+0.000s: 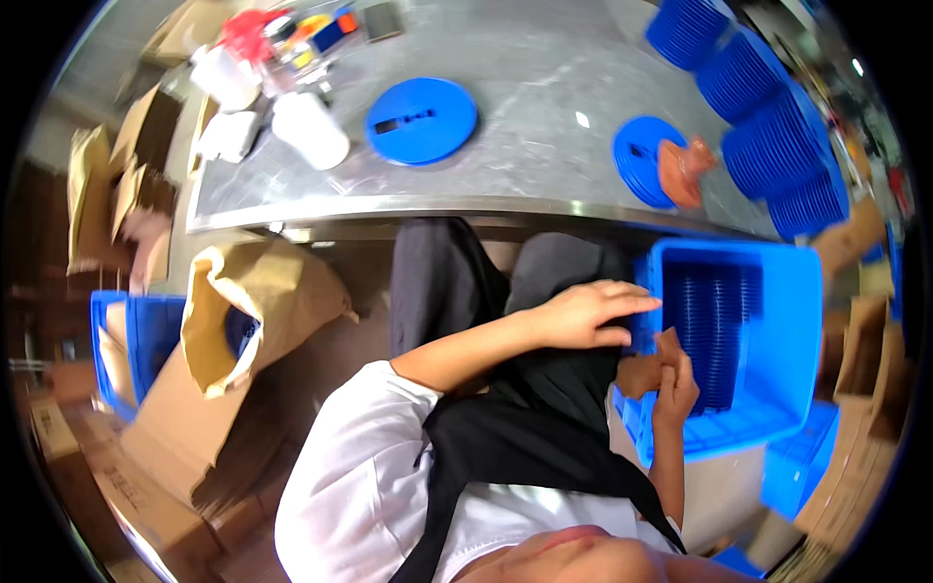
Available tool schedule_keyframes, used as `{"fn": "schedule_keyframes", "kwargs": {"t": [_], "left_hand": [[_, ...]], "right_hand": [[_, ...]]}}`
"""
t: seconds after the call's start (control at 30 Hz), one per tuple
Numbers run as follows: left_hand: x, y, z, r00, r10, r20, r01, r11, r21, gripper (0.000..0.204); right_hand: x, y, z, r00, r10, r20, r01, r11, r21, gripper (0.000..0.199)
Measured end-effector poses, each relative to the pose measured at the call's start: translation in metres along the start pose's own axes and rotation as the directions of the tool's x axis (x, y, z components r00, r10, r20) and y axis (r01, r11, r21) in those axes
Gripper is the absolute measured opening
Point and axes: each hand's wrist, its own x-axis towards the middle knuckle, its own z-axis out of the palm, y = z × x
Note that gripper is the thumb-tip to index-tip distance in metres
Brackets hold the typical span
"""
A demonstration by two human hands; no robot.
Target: The person cleans plastic reels using a sponge and a liquid from a bottle, then places them into a blue storage bin.
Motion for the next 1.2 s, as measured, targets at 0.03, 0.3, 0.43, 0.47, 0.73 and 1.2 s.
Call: {"fn": "schedule_keyframes", "kwargs": {"t": [0.03, 0.3, 0.43, 0.47, 0.73, 1.2], "left_hand": [[-0.002, 0.012, -0.01, 1.0, -0.009, -0.018, 0.009, 1.0, -0.015, 0.066], [-0.113, 0.046, -0.108, 0.593, -0.15, -0.791, 0.317, 0.947, 0.058, 0.03], [-0.137, 0.078, -0.231, 0.089, 0.024, -0.996, 0.307, 0.95, 0.051, 0.024], [-0.145, 0.066, -0.26, 0.06, 0.099, -0.993, 0.354, 0.928, 0.114, 0.026], [-0.227, -0.046, -0.308, 0.474, 0.275, -0.836, 0.827, 0.187, 0.531, 0.043], [-0.109, -0.041, -0.102, 0.069, -0.703, -0.708, 0.129, 0.71, -0.692, 0.058]], "right_hand": [[0.023, -0.032, 0.006, 0.991, -0.134, -0.022, 0.136, 0.979, 0.152, 0.032], [0.096, -0.163, 0.12, 0.533, -0.811, 0.241, 0.694, 0.582, 0.425, 0.058], [0.204, -0.141, 0.193, 0.869, -0.152, 0.47, -0.254, 0.68, 0.688, 0.037], [0.227, -0.131, 0.208, 0.878, -0.078, 0.473, -0.288, 0.703, 0.65, 0.032], [0.278, -0.156, 0.288, 0.776, 0.071, 0.626, -0.466, 0.735, 0.493, 0.024], [0.191, -0.097, 0.183, 0.805, -0.042, 0.591, -0.464, 0.576, 0.673, 0.016]]}}
